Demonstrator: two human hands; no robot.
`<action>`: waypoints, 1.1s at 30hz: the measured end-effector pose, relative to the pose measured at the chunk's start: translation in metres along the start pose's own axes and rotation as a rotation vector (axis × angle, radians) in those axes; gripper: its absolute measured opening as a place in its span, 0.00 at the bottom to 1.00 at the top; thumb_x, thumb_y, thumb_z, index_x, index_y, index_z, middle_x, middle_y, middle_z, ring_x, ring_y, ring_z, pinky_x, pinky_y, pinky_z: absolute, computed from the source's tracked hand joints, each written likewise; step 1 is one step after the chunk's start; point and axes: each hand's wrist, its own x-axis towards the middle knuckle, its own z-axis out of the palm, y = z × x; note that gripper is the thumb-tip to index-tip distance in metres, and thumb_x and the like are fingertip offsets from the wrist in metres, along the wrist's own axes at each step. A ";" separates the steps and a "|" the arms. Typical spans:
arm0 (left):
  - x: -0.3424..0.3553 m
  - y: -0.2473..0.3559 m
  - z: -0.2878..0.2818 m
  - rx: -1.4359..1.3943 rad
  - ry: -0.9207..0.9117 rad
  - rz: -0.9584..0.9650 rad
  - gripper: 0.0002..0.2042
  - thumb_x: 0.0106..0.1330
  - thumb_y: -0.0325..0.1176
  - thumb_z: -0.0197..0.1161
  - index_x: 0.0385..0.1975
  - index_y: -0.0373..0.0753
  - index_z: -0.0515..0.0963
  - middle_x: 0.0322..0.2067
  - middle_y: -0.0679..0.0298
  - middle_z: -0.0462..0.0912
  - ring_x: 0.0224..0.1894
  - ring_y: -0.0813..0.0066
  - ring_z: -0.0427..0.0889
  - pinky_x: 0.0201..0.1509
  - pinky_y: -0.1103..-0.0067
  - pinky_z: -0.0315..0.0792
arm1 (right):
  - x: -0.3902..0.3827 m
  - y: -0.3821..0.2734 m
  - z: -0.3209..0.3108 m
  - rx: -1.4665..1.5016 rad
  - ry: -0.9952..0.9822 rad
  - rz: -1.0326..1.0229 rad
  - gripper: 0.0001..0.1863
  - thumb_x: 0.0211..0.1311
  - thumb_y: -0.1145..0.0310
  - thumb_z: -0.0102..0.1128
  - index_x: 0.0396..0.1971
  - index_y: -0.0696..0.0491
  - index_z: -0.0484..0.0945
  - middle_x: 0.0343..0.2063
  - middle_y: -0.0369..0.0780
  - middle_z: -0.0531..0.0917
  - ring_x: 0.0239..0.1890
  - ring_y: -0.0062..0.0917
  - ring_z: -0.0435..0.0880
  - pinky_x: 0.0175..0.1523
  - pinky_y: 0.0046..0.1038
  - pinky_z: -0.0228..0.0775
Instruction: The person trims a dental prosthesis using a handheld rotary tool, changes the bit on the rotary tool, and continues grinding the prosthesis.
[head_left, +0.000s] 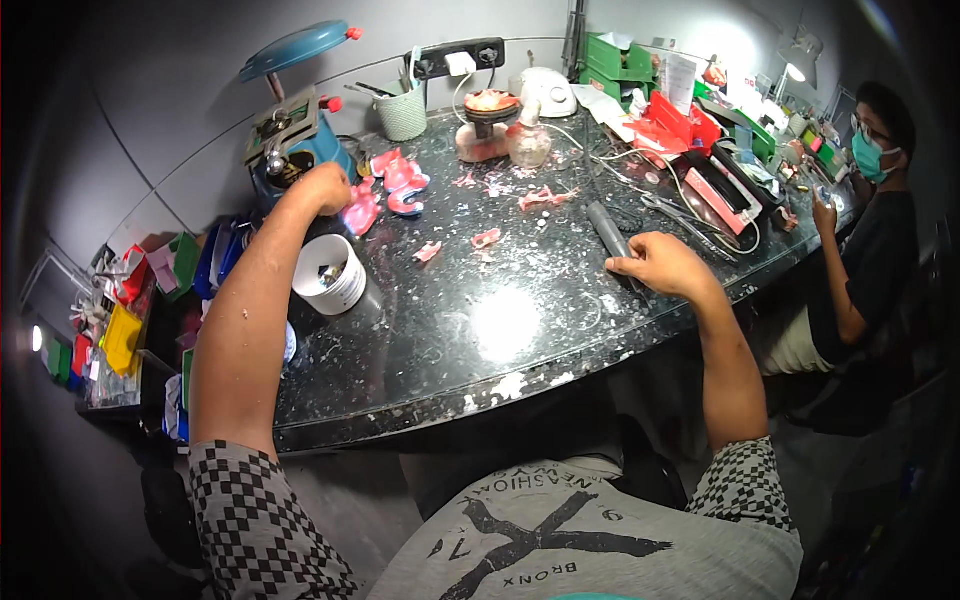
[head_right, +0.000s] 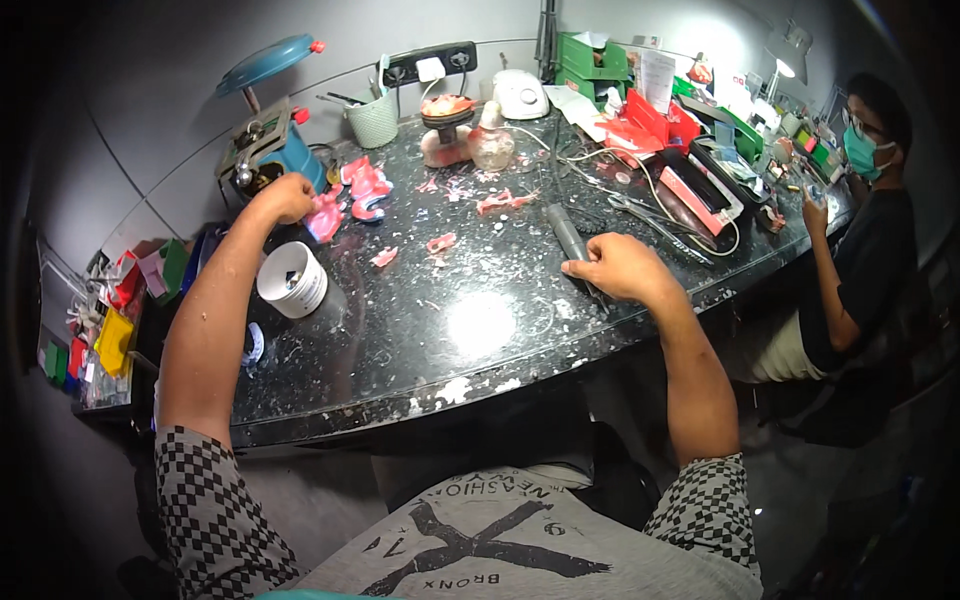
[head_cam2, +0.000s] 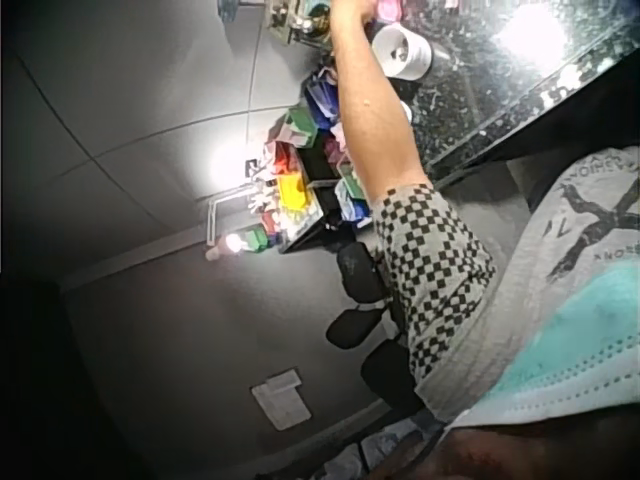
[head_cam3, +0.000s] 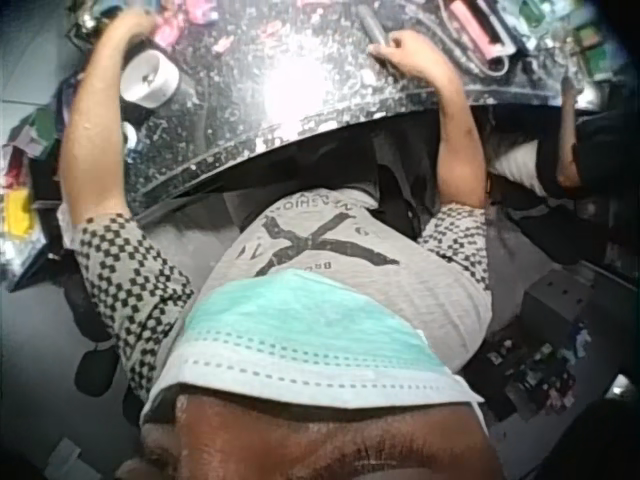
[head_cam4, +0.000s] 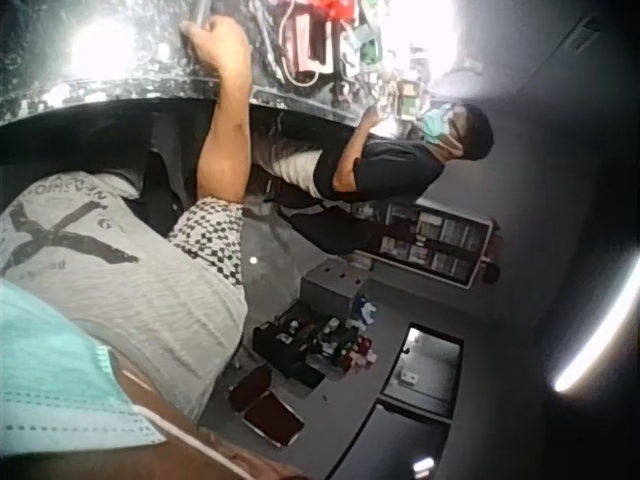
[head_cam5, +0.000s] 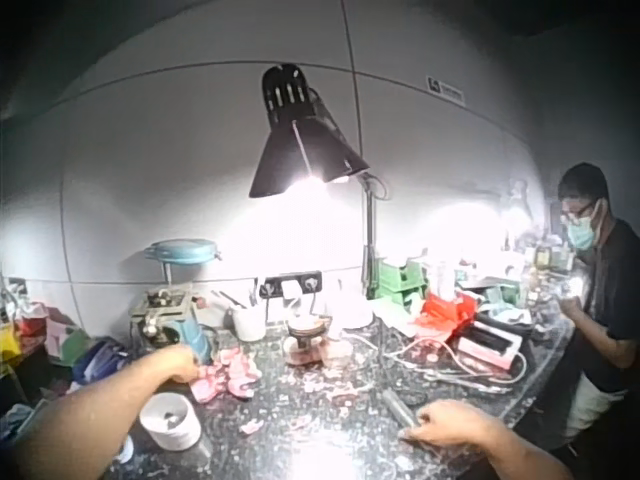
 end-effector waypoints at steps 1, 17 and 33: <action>0.004 0.002 0.004 0.015 0.019 0.023 0.10 0.54 0.32 0.70 0.27 0.30 0.81 0.24 0.51 0.84 0.29 0.66 0.84 0.36 0.70 0.77 | 0.004 0.011 0.000 0.160 -0.032 -0.014 0.29 0.57 0.40 0.63 0.21 0.56 0.79 0.15 0.38 0.77 0.19 0.27 0.76 0.27 0.32 0.65; -0.124 0.123 0.033 -0.108 0.173 0.403 0.17 0.61 0.30 0.63 0.51 0.37 0.78 0.40 0.53 0.82 0.45 0.58 0.81 0.52 0.70 0.73 | 0.103 -0.122 -0.019 1.551 0.207 -0.940 0.11 0.60 0.66 0.64 0.28 0.50 0.69 0.16 0.29 0.67 0.14 0.12 0.63 0.19 0.18 0.59; -0.122 0.140 0.090 -0.347 0.689 0.540 0.09 0.59 0.30 0.68 0.38 0.38 0.80 0.36 0.63 0.84 0.43 0.66 0.80 0.53 0.72 0.67 | 0.108 -0.126 0.042 0.612 0.633 -1.039 0.11 0.61 0.72 0.66 0.43 0.55 0.81 0.35 0.40 0.85 0.36 0.22 0.86 0.42 0.23 0.78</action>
